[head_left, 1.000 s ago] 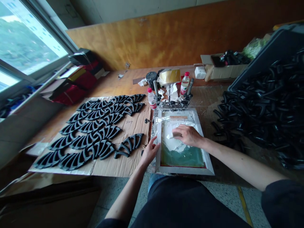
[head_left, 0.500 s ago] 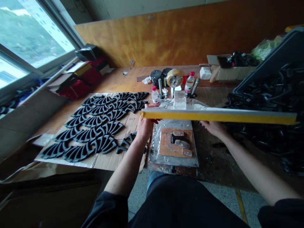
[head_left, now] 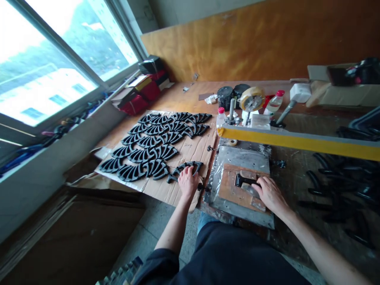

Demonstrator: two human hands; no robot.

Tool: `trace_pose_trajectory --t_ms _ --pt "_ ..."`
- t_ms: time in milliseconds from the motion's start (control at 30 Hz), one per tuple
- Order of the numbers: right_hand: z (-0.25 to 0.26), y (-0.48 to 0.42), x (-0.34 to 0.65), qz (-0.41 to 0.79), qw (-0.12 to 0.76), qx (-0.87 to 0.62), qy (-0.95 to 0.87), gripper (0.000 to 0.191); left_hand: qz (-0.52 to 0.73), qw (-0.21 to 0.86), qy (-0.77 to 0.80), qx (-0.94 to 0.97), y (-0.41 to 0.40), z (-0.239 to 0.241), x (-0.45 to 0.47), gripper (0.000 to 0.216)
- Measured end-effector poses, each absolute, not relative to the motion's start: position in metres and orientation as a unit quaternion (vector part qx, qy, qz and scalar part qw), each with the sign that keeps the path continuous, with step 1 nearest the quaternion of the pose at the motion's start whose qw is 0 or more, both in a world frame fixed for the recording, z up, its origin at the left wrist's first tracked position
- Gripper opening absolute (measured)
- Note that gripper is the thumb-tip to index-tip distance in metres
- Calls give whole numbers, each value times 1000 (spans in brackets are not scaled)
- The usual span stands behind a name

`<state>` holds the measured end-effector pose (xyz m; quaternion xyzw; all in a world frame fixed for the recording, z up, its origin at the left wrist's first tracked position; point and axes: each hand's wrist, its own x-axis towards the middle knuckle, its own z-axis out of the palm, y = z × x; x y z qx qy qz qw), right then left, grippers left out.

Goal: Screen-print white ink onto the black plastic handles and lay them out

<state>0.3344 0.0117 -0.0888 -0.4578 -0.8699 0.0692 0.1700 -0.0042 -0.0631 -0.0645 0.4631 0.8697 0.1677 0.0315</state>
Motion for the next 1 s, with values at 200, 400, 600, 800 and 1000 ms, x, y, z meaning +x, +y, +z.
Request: trace_pose_trajectory --t_ms 200,400,600,800,1000 --pt "-99 14 338 53 175 -434 -882 37 74 35 912 402 -74 -108 -14 58" --pt "-101 17 340 67 177 -429 -883 41 69 65 936 338 -57 -116 -12 67" --pt "-100 16 339 75 183 -428 -882 41 77 22 928 363 -64 -120 -13 60" --pt "-100 14 338 79 191 -442 -873 42 84 -46 903 418 -39 -102 -28 53" --pt "-101 11 335 108 205 -466 -854 42 86 -19 873 479 54 -85 -64 48"
